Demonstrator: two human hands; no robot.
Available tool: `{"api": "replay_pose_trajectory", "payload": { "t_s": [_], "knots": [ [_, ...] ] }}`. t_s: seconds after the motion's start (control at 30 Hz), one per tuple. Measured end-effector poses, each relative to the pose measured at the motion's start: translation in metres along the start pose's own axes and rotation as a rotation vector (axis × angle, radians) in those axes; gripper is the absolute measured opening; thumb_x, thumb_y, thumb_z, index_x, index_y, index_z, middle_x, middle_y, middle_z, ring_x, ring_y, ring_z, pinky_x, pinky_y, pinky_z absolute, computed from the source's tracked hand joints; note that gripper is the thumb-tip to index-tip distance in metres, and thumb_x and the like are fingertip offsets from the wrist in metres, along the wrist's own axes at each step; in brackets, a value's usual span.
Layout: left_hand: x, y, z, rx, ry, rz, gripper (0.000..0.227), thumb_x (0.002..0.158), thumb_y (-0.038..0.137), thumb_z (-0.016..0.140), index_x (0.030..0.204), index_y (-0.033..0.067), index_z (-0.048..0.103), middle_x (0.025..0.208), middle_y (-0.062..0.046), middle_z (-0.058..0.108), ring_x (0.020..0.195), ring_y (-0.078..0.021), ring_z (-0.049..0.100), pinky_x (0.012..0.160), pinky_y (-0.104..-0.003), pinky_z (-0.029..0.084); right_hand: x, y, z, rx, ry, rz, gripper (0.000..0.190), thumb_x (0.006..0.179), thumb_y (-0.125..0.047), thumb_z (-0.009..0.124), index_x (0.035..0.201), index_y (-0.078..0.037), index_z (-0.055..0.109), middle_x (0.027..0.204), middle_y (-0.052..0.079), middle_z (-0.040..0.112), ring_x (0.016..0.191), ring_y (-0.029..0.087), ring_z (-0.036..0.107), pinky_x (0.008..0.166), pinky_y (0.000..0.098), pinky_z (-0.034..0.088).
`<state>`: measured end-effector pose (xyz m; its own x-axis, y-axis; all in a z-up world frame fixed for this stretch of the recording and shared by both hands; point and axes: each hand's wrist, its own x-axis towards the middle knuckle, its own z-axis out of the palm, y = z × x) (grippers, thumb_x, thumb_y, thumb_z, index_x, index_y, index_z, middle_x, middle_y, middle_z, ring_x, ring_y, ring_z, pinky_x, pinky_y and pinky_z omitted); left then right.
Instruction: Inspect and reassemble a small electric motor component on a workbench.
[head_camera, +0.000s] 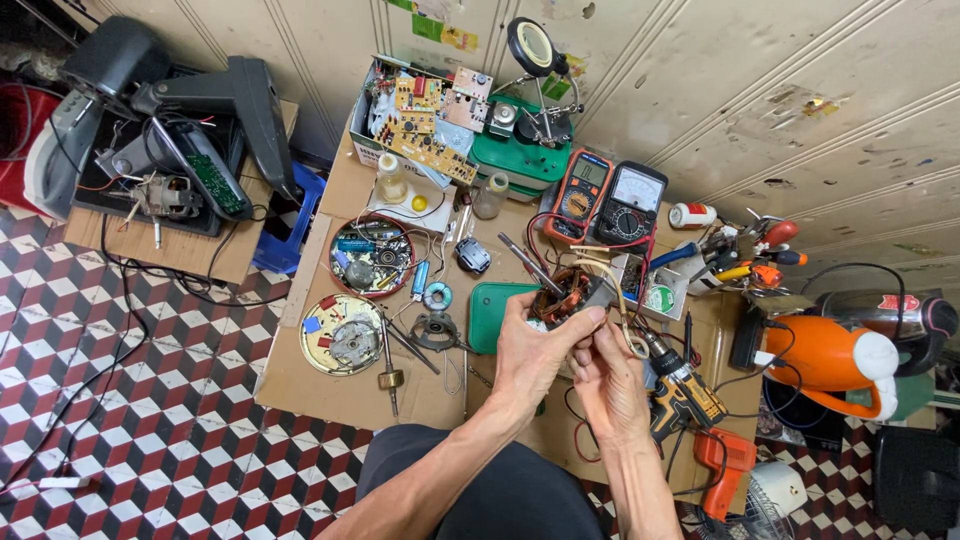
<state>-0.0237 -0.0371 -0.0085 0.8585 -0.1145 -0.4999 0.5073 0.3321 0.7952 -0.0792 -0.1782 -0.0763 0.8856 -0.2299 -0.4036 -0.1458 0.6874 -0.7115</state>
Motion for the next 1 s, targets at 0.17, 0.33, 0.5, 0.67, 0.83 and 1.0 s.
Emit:
{"api": "replay_pose_trajectory", "payload": {
  "t_s": [0.17,0.33,0.5,0.67,0.83,1.0],
  "knots": [
    [0.009,-0.014,-0.002,0.034,-0.003,-0.010,0.080,0.069,0.038,0.090,0.123,-0.0053,0.049,0.101,-0.010,0.069,0.082,-0.0121,0.067,0.071,-0.025,0.056,0.003,0.005,-0.015,0.021,0.033,0.015,0.018,0.099,-0.018,0.069,0.108,-0.002,0.066,0.087,0.003,0.065,0.074,0.012,0.056,0.061,0.0250,0.044],
    [0.018,-0.021,-0.004,-0.024,-0.003,0.002,0.085,0.068,0.038,0.090,0.125,-0.0065,0.047,0.109,-0.013,0.070,0.096,-0.0138,0.067,0.086,-0.026,0.054,-0.002,0.006,-0.020,0.047,0.064,0.012,0.017,0.099,-0.020,0.068,0.102,-0.003,0.065,0.085,0.005,0.066,0.071,0.013,0.055,0.058,0.0255,0.043],
    [0.022,-0.021,-0.006,0.018,0.002,-0.020,0.086,0.071,0.039,0.089,0.130,-0.0061,0.045,0.115,-0.014,0.066,0.102,-0.0149,0.065,0.091,-0.026,0.052,-0.010,0.002,-0.032,-0.006,0.097,-0.005,0.018,0.099,-0.020,0.067,0.103,-0.002,0.067,0.084,0.005,0.065,0.070,0.012,0.054,0.055,0.0247,0.041],
    [0.029,-0.024,-0.006,-0.045,-0.005,-0.066,0.090,0.066,0.043,0.089,0.129,-0.0045,0.044,0.113,-0.014,0.069,0.100,-0.0150,0.066,0.091,-0.026,0.051,-0.022,-0.004,-0.049,-0.004,0.103,-0.025,0.019,0.100,-0.019,0.068,0.099,-0.001,0.065,0.084,0.007,0.065,0.069,0.013,0.054,0.055,0.0253,0.042],
    [0.041,-0.034,-0.013,0.005,0.017,-0.067,0.083,0.070,0.046,0.089,0.124,-0.0041,0.050,0.108,-0.008,0.065,0.093,-0.0122,0.062,0.085,-0.026,0.051,-0.036,-0.007,-0.077,-0.011,0.169,-0.038,0.019,0.098,-0.019,0.068,0.099,0.000,0.067,0.083,0.008,0.066,0.068,0.013,0.055,0.055,0.0251,0.043],
    [0.059,-0.045,-0.027,-0.101,0.085,-0.244,0.075,0.070,0.054,0.085,0.115,0.0022,0.053,0.068,0.004,0.047,0.043,-0.0062,0.033,0.036,-0.023,0.025,-0.064,-0.013,-0.115,-0.080,0.288,-0.040,0.015,0.097,-0.016,0.070,0.101,-0.003,0.066,0.083,0.007,0.069,0.068,0.012,0.057,0.055,0.0251,0.045]
  ]
}}
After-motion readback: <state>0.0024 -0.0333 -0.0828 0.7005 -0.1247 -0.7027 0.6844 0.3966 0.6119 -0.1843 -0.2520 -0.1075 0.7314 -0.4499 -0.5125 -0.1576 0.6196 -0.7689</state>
